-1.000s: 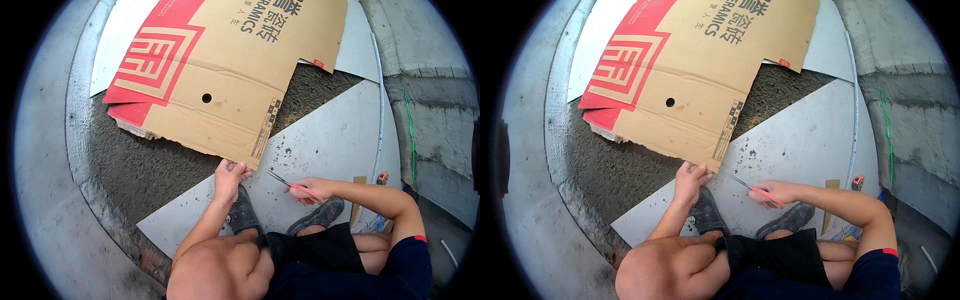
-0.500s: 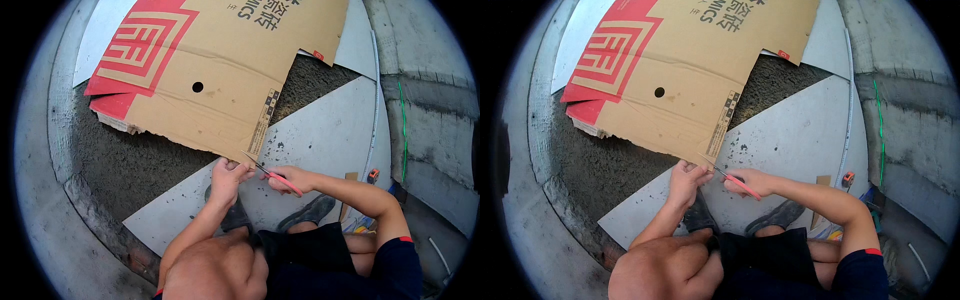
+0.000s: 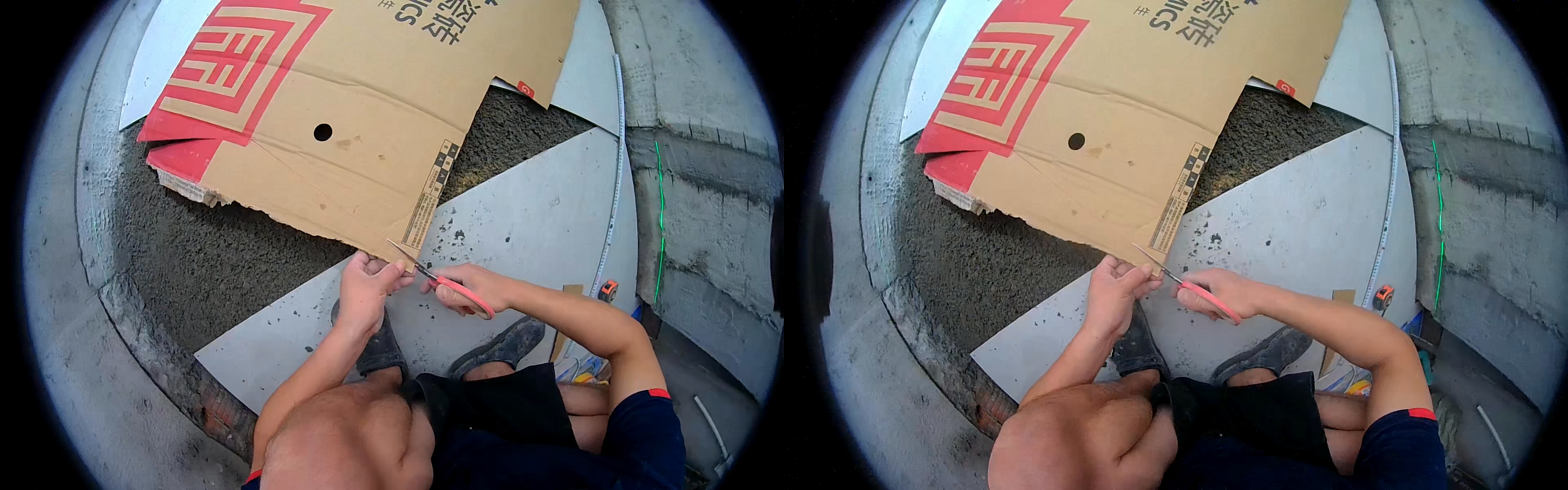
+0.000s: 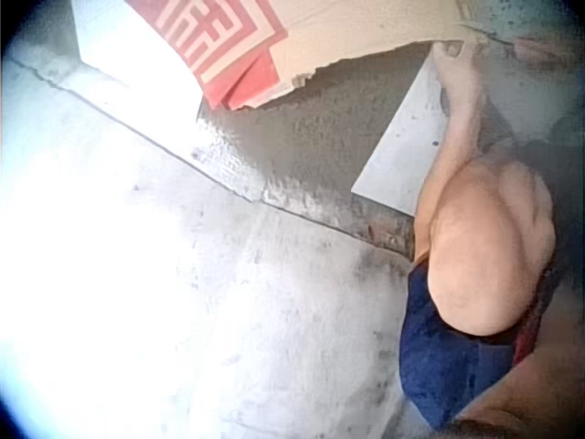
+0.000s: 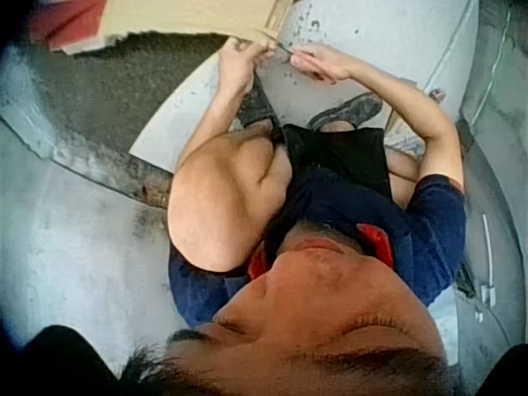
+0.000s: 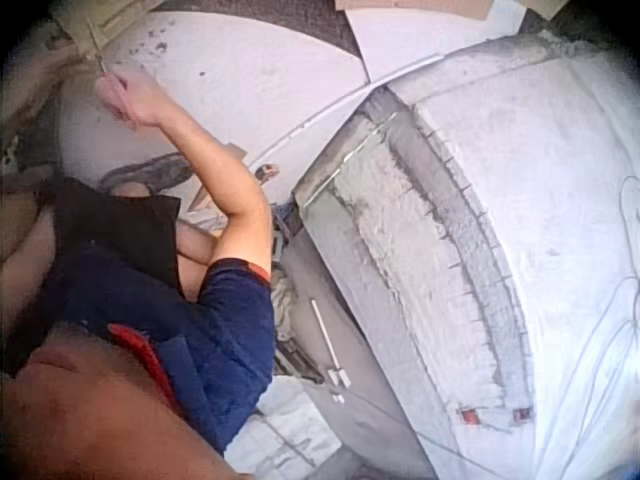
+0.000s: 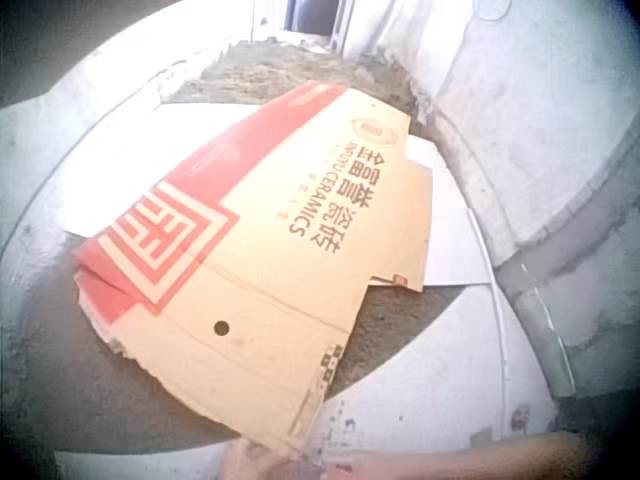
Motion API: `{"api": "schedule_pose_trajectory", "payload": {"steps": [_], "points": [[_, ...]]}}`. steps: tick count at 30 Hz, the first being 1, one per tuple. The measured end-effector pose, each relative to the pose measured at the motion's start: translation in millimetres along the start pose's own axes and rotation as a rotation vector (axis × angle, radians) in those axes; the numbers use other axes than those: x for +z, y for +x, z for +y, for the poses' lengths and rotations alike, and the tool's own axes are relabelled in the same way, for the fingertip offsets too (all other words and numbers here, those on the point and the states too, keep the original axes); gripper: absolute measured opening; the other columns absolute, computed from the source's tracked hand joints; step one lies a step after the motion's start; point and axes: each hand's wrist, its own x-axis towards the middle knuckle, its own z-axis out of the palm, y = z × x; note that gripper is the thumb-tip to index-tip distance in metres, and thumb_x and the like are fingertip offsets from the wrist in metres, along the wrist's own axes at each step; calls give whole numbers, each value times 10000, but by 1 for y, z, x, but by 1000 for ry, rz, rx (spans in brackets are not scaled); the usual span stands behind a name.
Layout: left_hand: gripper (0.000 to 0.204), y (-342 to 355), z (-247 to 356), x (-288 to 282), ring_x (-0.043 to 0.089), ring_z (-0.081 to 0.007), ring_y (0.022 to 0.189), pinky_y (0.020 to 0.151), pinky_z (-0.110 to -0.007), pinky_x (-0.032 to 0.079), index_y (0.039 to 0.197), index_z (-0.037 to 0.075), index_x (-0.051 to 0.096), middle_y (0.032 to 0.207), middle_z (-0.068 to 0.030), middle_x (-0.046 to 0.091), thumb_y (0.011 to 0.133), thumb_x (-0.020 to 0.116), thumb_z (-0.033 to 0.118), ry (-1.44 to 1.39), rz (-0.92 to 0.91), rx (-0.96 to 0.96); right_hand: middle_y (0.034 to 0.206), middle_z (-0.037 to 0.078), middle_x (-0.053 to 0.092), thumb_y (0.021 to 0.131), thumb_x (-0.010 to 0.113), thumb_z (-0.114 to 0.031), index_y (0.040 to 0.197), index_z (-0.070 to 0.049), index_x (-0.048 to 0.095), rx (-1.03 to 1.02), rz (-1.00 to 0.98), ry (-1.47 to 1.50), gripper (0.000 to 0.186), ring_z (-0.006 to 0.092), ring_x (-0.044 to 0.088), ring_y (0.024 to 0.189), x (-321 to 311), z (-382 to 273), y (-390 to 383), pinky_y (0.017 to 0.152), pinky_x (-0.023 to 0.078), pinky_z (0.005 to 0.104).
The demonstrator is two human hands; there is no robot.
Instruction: The person measures and marks cardboard and a white pipe using a pen and tape measure, then cuts the cardboard using scissors.
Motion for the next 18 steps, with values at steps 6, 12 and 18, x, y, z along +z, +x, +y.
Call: {"api": "schedule_pose_trajectory", "payload": {"steps": [6,12,18], "points": [[273,-2,3,1,707,-202,914,784,-301,589,1178,-57,532,1061,-158,697,935,641,6,-10,-27,-2,652,-19,497,1015,559,-442,1198,-22,587,24,60,-28,459,79,484,546,3,-6,-4,481,406,258],[316,1,0,-3,702,-237,908,806,-355,595,1189,-42,524,1072,-162,684,921,670,38,-7,-31,9,631,-9,529,1006,587,-395,1169,-11,612,63,104,-76,417,80,531,533,7,-16,-7,464,422,252],[269,2,5,-7,708,-247,899,820,-383,583,1143,-33,566,1035,-169,700,951,659,132,65,-7,-43,696,6,571,1001,596,-379,1161,-8,627,29,135,-102,405,81,565,564,10,-14,-6,487,456,249]]}}
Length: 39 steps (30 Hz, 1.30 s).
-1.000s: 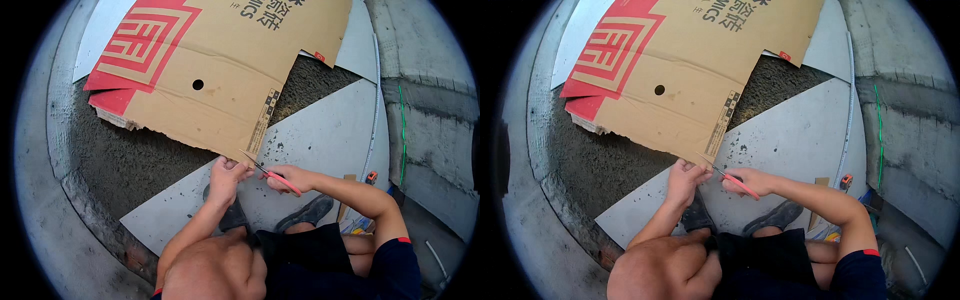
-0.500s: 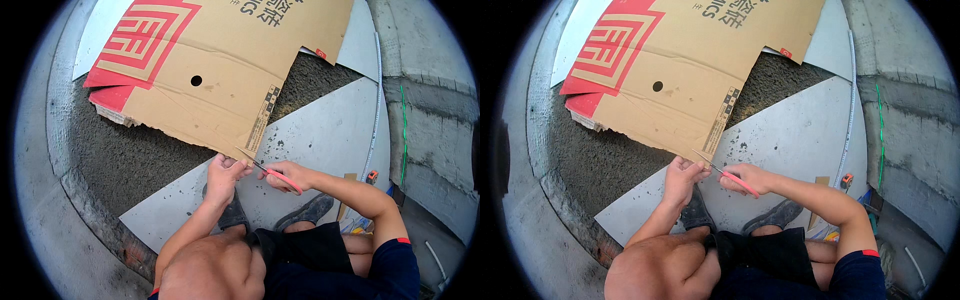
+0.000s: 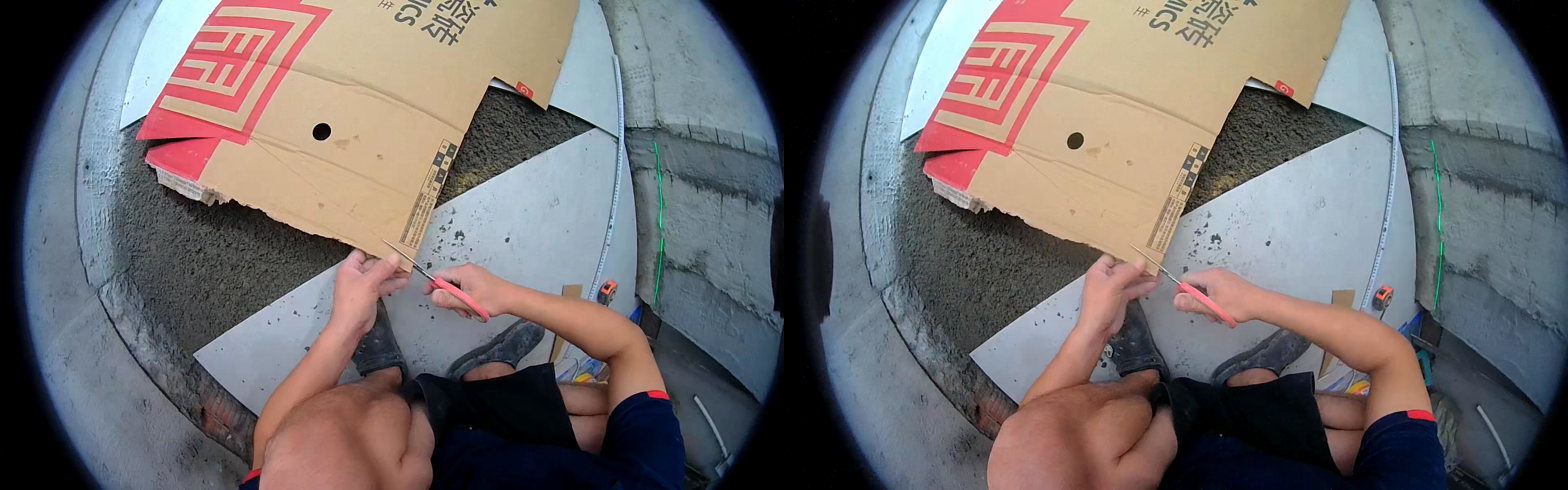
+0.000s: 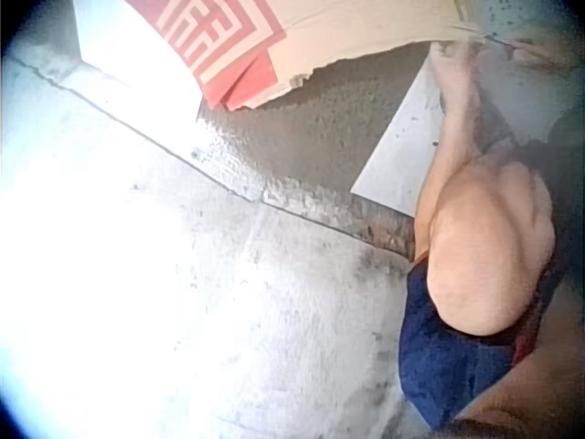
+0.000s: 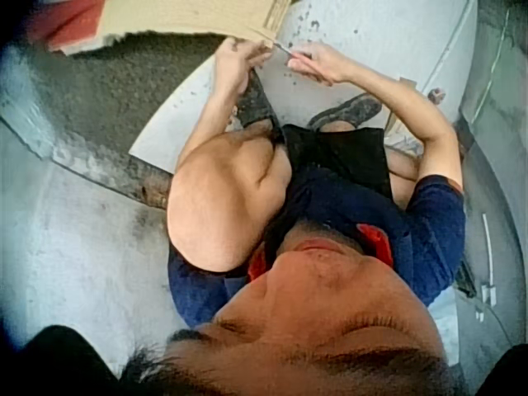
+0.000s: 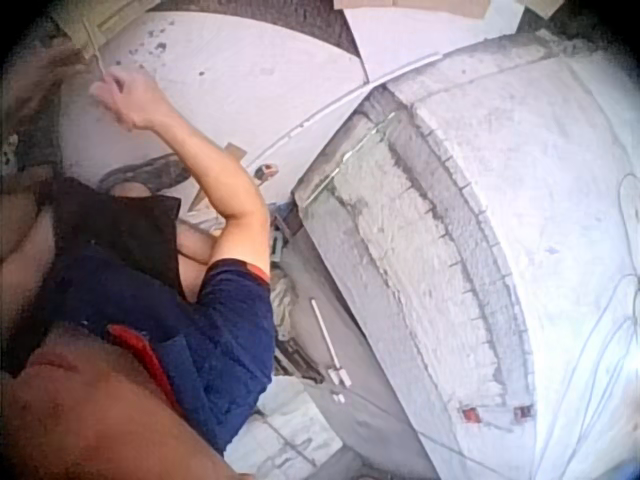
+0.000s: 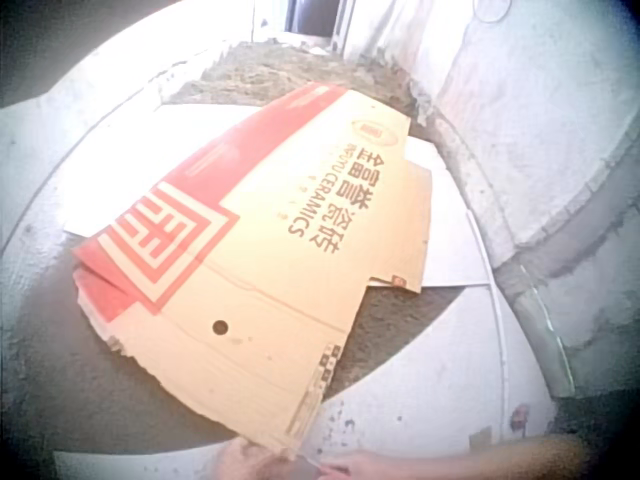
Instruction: The person measures and marks cardboard and a white pipe using a pen and tape measure, then cuts the cardboard using scissors.
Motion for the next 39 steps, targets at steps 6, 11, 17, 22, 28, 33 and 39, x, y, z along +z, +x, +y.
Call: {"api": "schedule_pose_trajectory", "payload": {"steps": [6,11,17,22,28,33,39], "points": [[283,3,6,-6,713,-214,871,788,-342,584,1104,-40,623,1017,-157,717,1013,590,226,5,46,68,726,-6,563,998,587,-413,1177,-12,612,85,-42,48,440,79,545,569,1,-3,5,487,452,253],[296,1,6,-1,705,-246,896,830,-380,570,1113,-40,601,996,-171,711,1008,583,237,0,28,67,736,-10,552,994,591,-418,1168,-13,608,24,-39,96,440,82,539,569,0,-1,14,480,447,253],[271,0,6,-1,714,-200,889,804,-331,581,1149,-32,619,1043,-145,721,1025,563,202,-31,29,56,736,-5,552,987,615,-413,1151,-15,615,58,-27,56,431,87,543,567,-1,-12,11,471,450,253],[277,1,5,-1,713,-202,900,819,-339,578,1155,-33,616,1044,-141,720,1025,561,206,-44,18,75,704,0,556,978,633,-403,1114,-21,632,66,3,39,406,88,551,550,0,-15,10,477,463,251],[306,1,12,0,722,-231,888,790,-345,588,1124,-57,599,1028,-170,719,1014,577,228,4,72,50,689,0,560,976,639,-410,1102,-25,648,-4,9,0,405,82,554,542,0,-11,12,479,467,255],[337,14,20,-16,731,-264,889,791,-376,600,1105,-77,587,1008,-195,714,1024,532,245,6,102,145,725,-4,559,979,629,-442,1128,-18,640,61,-12,96,449,83,543,555,-2,-10,13,479,452,250],[352,11,22,-9,722,-274,937,838,-398,590,1165,-74,580,1072,-203,704,1024,516,243,-38,31,145,715,-12,539,982,619,-455,1141,-4,631,-3,-36,104,479,81,532,562,-6,-11,28,474,434,244]]}}
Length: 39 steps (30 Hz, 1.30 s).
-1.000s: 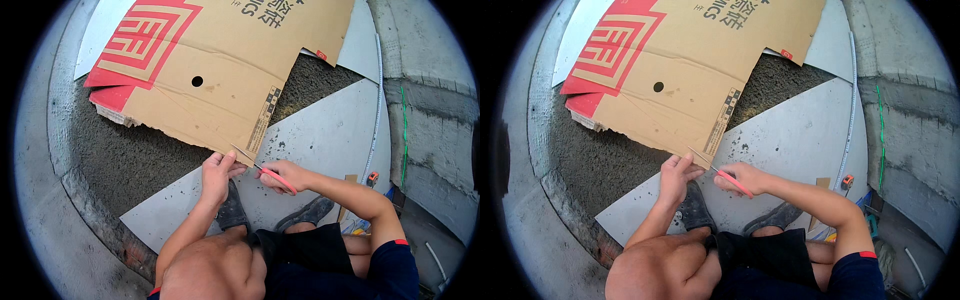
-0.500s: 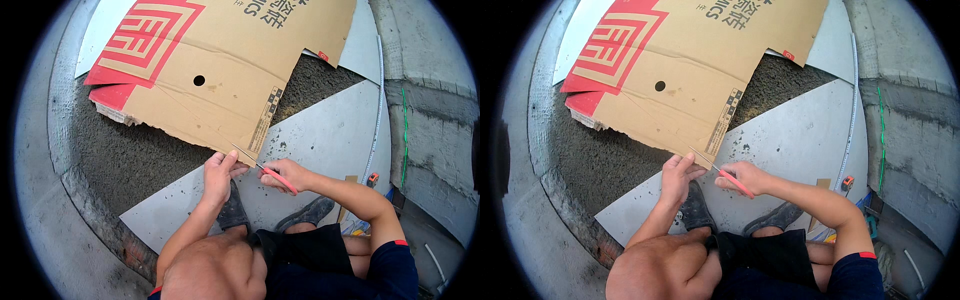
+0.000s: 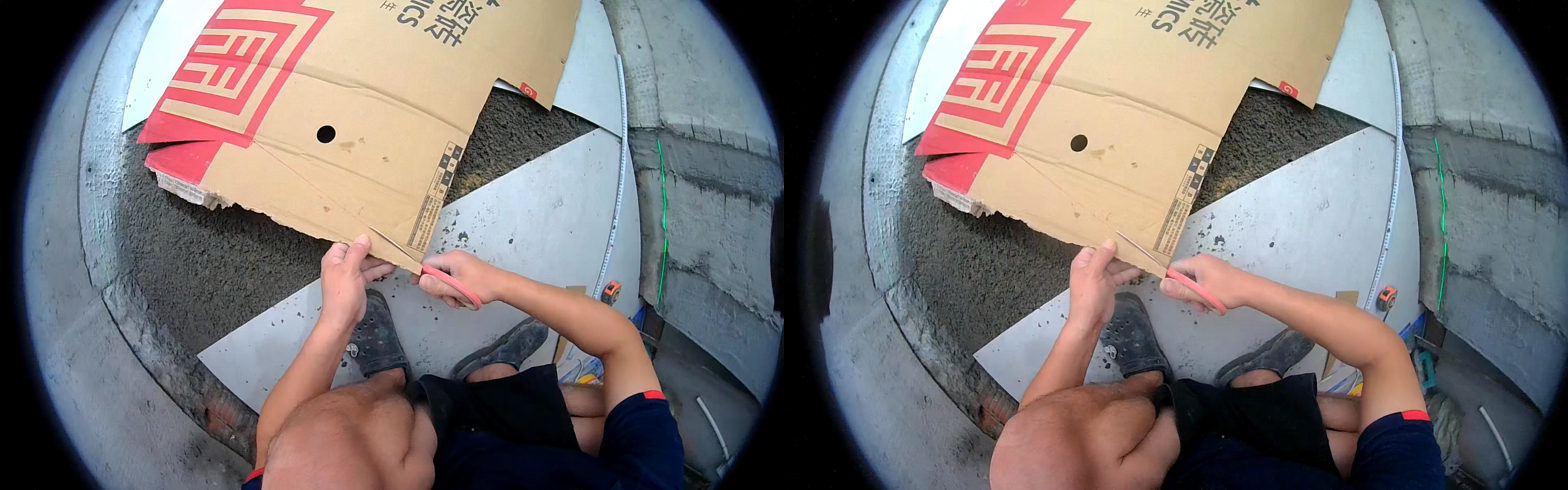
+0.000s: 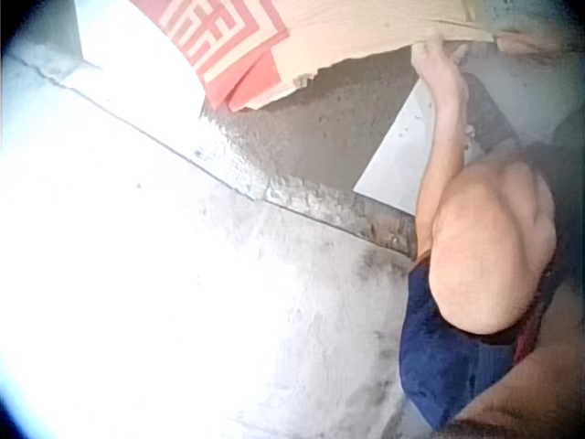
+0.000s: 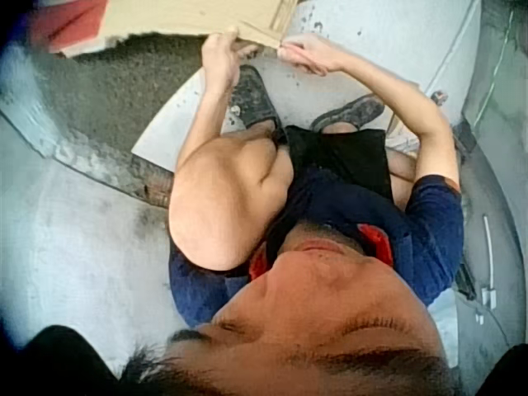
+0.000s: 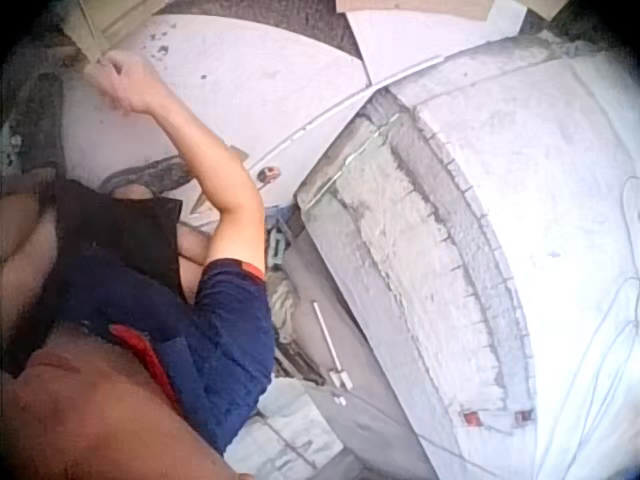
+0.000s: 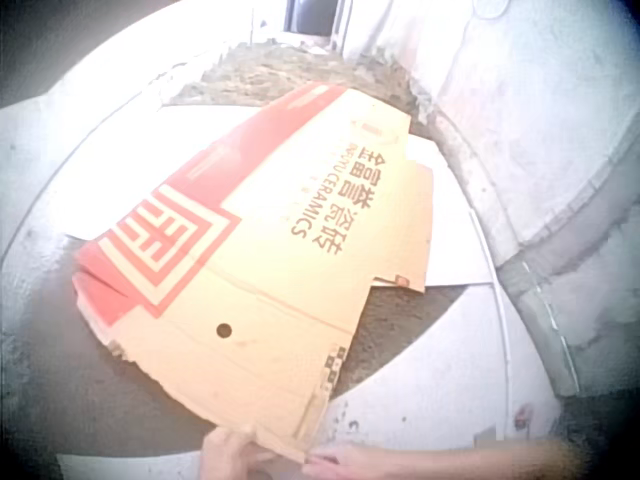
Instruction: The person measures and marks cardboard and a white pipe using a pen and tape measure, then cuts the cardboard using scissors.
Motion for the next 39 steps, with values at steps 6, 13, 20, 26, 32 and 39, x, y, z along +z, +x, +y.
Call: {"api": "schedule_pose_trajectory", "payload": {"steps": [6,13,20,26,32,39], "points": [[349,1,-2,-1,725,-271,931,829,-395,599,1149,-80,586,1058,-207,705,1029,503,237,-29,6,17,669,-1,556,991,616,-412,1080,-5,643,-25,39,-82,418,86,546,513,4,-8,-1,443,451,260],[341,2,0,-4,721,-259,924,833,-398,593,1144,-63,591,1050,-181,707,1015,524,245,-41,19,-3,679,-5,525,996,581,-482,1093,-10,630,24,-25,-4,485,84,510,533,-1,-11,-2,457,421,252],[302,4,-2,-9,711,-233,882,799,-380,586,1094,-28,600,1030,-158,709,998,555,255,-75,23,-10,650,3,511,1016,446,-593,1169,35,569,110,-260,-50,658,91,480,536,-20,-14,-35,495,409,266],[313,0,4,-10,715,-245,839,763,-362,584,1106,-41,594,1008,-176,712,1004,555,253,-87,8,-60,602,-1,508,1062,351,-547,1072,61,576,66,-427,27,648,108,503,558,-53,-49,-57,600,466,262],[342,-1,8,-5,718,-250,843,759,-365,584,1101,-57,593,1007,-193,711,1015,549,272,-50,3,-97,603,5,522,1026,279,-666,1091,70,580,109,-403,-150,797,129,519,543,-58,-49,-27,573,468,277],[421,-6,12,-2,719,-277,898,796,-372,570,1174,-68,581,1065,-203,705,1036,518,325,3,-17,-143,599,34,515,988,326,-718,937,36,612,174,-354,-66,808,153,539,540,-45,-62,6,527,450,293]]}}
